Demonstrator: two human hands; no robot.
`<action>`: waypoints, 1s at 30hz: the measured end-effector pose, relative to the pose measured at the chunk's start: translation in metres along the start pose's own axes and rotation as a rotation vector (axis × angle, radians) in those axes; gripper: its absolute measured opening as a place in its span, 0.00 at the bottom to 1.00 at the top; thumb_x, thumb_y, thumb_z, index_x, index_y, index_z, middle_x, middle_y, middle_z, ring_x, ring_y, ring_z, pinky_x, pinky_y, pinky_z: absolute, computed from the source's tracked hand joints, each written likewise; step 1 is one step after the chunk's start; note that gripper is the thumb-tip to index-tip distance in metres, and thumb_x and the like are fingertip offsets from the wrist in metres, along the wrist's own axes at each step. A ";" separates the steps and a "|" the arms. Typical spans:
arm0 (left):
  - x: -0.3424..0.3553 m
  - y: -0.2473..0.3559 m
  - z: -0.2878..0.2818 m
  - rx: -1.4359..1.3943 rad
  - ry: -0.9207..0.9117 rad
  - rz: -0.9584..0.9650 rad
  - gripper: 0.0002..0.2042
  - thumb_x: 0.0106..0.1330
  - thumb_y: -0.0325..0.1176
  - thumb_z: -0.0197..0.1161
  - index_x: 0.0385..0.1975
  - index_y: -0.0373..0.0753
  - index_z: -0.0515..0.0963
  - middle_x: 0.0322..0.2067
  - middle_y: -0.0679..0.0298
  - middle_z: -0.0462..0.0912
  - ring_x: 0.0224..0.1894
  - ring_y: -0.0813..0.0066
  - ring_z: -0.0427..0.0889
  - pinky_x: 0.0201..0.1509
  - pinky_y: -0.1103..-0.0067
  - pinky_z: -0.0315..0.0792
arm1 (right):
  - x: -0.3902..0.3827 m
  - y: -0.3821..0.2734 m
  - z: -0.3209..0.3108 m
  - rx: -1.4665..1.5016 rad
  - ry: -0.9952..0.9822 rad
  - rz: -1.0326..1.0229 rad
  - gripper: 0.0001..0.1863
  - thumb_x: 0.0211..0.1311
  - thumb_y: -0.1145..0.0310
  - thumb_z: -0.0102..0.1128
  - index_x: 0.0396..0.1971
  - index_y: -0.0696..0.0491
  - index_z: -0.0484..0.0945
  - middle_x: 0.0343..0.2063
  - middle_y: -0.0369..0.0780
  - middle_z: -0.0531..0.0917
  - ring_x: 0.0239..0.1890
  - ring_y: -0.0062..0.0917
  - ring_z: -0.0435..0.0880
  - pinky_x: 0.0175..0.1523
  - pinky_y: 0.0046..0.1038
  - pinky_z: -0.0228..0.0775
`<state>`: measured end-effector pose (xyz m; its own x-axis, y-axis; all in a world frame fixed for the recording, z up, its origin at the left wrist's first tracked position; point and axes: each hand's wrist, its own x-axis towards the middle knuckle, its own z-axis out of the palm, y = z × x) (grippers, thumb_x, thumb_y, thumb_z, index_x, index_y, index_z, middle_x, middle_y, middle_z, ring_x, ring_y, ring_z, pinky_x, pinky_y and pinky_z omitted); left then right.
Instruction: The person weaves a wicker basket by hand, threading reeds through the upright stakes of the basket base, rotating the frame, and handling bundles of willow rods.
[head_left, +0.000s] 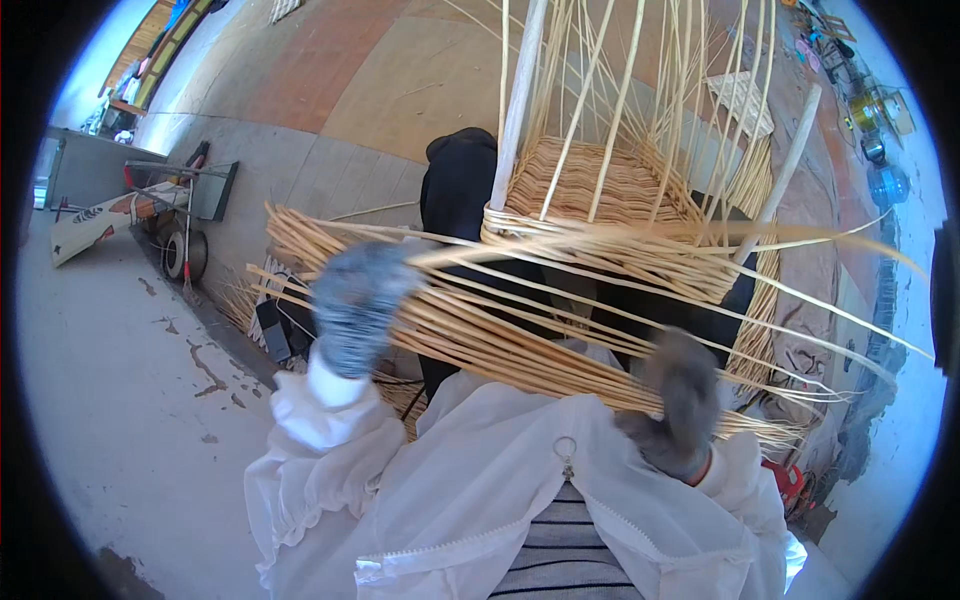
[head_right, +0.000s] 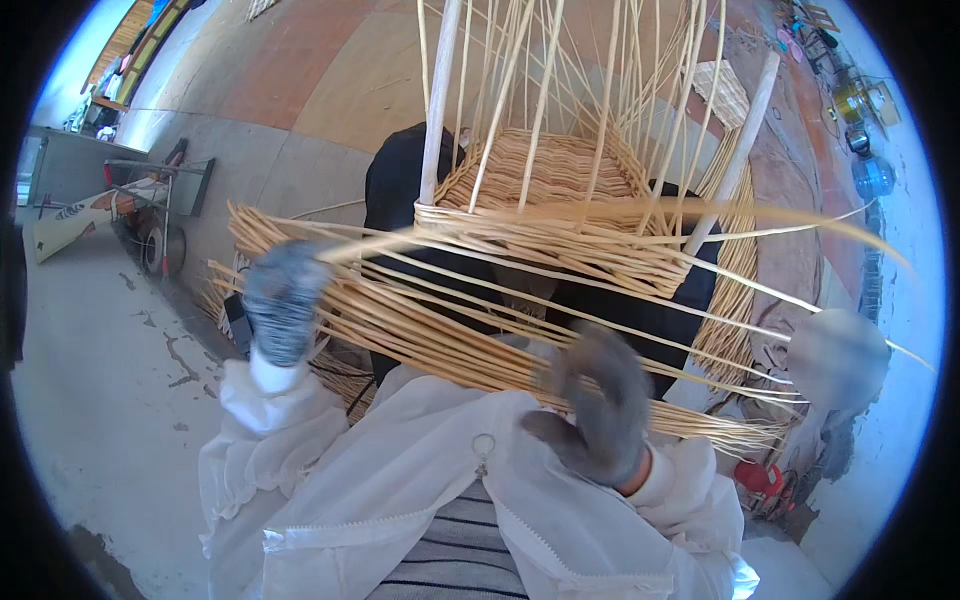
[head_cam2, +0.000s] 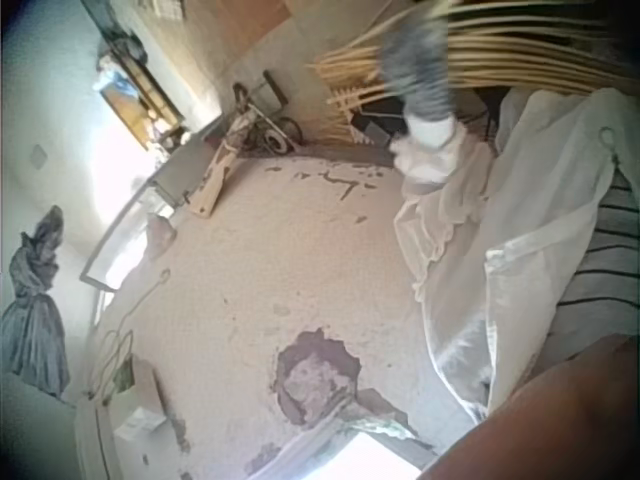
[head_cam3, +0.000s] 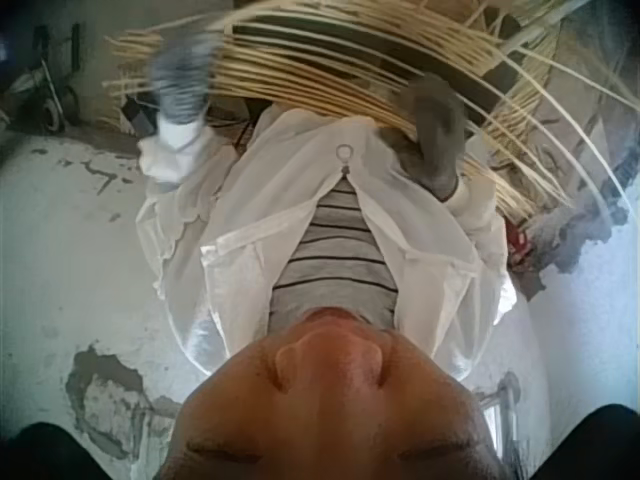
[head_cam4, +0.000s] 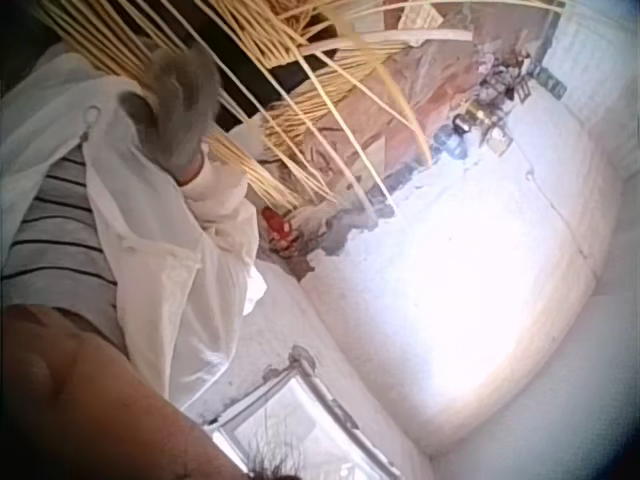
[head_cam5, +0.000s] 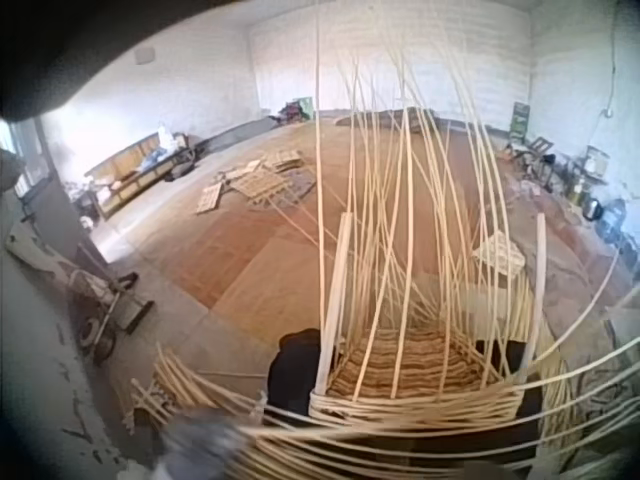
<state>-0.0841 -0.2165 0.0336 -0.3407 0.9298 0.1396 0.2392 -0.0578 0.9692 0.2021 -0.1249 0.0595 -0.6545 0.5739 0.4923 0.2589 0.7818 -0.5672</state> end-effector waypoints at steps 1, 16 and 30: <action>0.007 0.005 0.020 -0.121 -0.075 0.134 0.08 0.56 0.33 0.61 0.36 0.49 0.81 0.31 0.68 0.82 0.31 0.73 0.80 0.38 0.79 0.75 | 0.006 -0.001 0.005 0.075 -0.115 0.173 0.18 0.50 0.58 0.64 0.32 0.58 0.79 0.39 0.45 0.78 0.35 0.36 0.80 0.40 0.31 0.73; 0.132 -0.067 0.047 0.767 -0.164 -0.191 0.12 0.56 0.40 0.66 0.25 0.35 0.80 0.20 0.55 0.79 0.21 0.63 0.77 0.25 0.74 0.71 | 0.048 0.101 -0.034 0.465 0.216 0.483 0.21 0.59 0.56 0.56 0.22 0.62 0.76 0.26 0.50 0.80 0.28 0.34 0.82 0.36 0.31 0.75; 0.144 -0.078 0.039 0.274 -0.316 -0.496 0.11 0.62 0.37 0.61 0.29 0.34 0.79 0.19 0.59 0.80 0.22 0.73 0.78 0.29 0.78 0.72 | 0.081 0.125 -0.020 0.626 -0.068 0.707 0.20 0.59 0.56 0.57 0.26 0.62 0.74 0.23 0.48 0.78 0.25 0.34 0.81 0.32 0.32 0.77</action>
<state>-0.1166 -0.0641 -0.0303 -0.1964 0.8867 -0.4185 0.3596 0.4622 0.8106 0.1951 0.0241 0.0417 -0.5366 0.8339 -0.1294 0.1960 -0.0260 -0.9803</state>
